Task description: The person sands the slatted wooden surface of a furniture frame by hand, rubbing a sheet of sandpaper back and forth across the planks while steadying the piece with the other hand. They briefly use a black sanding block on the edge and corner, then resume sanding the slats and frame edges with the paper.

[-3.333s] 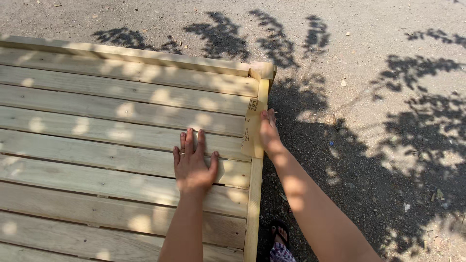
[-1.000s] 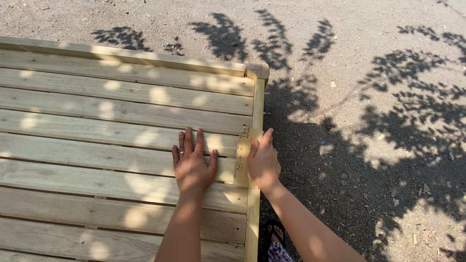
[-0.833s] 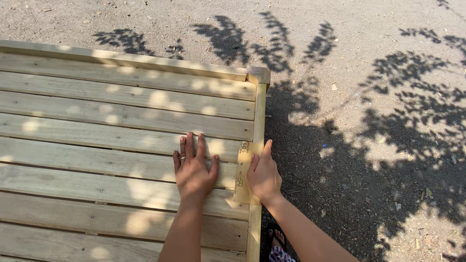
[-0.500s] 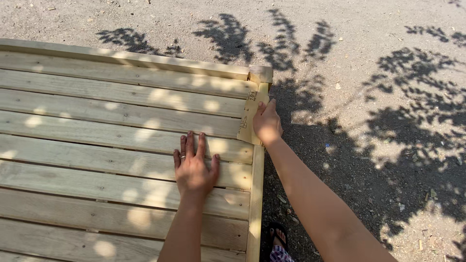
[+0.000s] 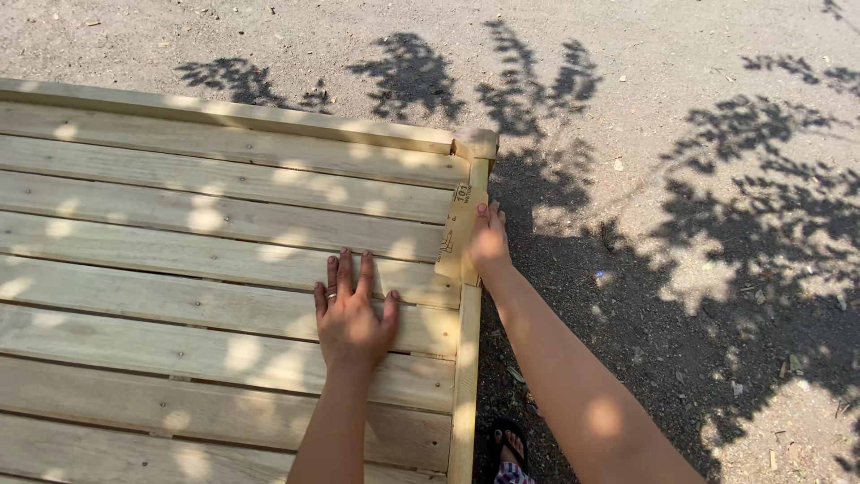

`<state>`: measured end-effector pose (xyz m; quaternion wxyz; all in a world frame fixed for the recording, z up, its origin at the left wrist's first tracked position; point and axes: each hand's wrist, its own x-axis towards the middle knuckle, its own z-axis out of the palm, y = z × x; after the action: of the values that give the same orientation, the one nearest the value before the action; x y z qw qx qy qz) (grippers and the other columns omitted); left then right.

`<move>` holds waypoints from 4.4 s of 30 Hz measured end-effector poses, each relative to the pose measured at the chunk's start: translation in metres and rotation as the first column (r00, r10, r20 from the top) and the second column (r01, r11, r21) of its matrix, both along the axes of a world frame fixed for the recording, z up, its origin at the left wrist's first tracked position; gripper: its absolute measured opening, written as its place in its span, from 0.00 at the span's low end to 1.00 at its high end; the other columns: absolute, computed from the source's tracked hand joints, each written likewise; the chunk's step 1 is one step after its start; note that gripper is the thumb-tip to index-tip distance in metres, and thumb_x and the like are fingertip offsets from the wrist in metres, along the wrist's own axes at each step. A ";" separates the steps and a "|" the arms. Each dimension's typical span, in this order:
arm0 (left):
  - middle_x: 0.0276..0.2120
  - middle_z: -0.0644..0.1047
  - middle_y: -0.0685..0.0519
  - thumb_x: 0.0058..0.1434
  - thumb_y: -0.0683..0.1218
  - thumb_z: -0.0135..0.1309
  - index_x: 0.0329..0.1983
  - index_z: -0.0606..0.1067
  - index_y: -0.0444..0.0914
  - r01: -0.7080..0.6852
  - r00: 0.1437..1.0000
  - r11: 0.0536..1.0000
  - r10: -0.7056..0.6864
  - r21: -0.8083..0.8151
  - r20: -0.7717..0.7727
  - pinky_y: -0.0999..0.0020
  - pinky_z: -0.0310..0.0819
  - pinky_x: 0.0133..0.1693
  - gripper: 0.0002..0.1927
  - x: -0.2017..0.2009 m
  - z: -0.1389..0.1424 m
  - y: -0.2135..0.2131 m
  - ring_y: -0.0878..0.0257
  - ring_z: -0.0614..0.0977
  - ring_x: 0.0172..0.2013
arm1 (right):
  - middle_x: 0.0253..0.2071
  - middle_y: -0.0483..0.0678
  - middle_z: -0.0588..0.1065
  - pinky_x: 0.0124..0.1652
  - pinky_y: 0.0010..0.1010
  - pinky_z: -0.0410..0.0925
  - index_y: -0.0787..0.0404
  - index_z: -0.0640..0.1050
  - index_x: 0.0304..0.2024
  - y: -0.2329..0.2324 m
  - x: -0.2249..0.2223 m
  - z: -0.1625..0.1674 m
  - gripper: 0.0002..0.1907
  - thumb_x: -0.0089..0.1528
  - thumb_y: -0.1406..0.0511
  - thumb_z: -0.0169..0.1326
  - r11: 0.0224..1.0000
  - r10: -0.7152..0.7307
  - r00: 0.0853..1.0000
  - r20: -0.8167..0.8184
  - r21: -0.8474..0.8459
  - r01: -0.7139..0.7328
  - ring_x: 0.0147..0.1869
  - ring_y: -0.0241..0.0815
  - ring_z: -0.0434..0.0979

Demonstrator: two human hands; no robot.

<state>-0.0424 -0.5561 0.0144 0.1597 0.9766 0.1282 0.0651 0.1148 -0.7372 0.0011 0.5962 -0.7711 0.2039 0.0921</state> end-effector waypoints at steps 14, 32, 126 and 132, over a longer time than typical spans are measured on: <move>0.75 0.57 0.47 0.64 0.63 0.46 0.75 0.61 0.48 0.027 0.998 1.000 -0.027 0.003 0.059 0.46 0.45 0.70 0.37 -0.006 -0.008 0.002 0.51 0.55 0.74 | 0.81 0.46 0.38 0.75 0.36 0.40 0.51 0.46 0.78 -0.009 -0.081 -0.039 0.36 0.70 0.49 0.32 0.953 0.041 0.998 0.045 0.298 -0.052 0.85 0.42 0.31; 0.75 0.56 0.47 0.64 0.65 0.44 0.76 0.59 0.49 0.041 0.996 0.998 -0.045 0.056 0.071 0.46 0.45 0.69 0.38 -0.007 -0.012 0.003 0.51 0.55 0.74 | 0.80 0.49 0.49 0.75 0.39 0.44 0.57 0.60 0.74 -0.007 -0.006 0.001 0.33 0.71 0.50 0.28 0.994 0.102 0.989 0.110 -0.052 -0.097 0.84 0.50 0.35; 0.75 0.55 0.50 0.62 0.64 0.46 0.75 0.57 0.52 0.002 0.999 0.998 -0.004 0.060 0.040 0.50 0.43 0.70 0.38 0.005 -0.007 0.016 0.56 0.53 0.74 | 0.58 0.67 0.74 0.61 0.49 0.66 0.64 0.55 0.75 0.009 -0.081 0.013 0.41 0.69 0.44 0.29 0.902 0.178 0.977 -0.113 -0.378 -0.208 0.64 0.67 0.73; 0.75 0.52 0.52 0.63 0.65 0.44 0.76 0.54 0.53 0.004 0.999 0.996 0.000 0.086 -0.053 0.52 0.40 0.71 0.38 0.007 -0.002 0.016 0.58 0.50 0.74 | 0.66 0.62 0.68 0.57 0.46 0.68 0.63 0.50 0.74 0.006 -0.209 0.007 0.43 0.68 0.42 0.32 0.900 0.236 0.966 -0.106 -0.352 -0.258 0.64 0.61 0.74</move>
<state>-0.0359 -0.5404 0.0119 0.1139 0.9841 0.1285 0.0447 -0.0939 -0.7308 0.0078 0.4207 -0.8841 0.1359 0.1511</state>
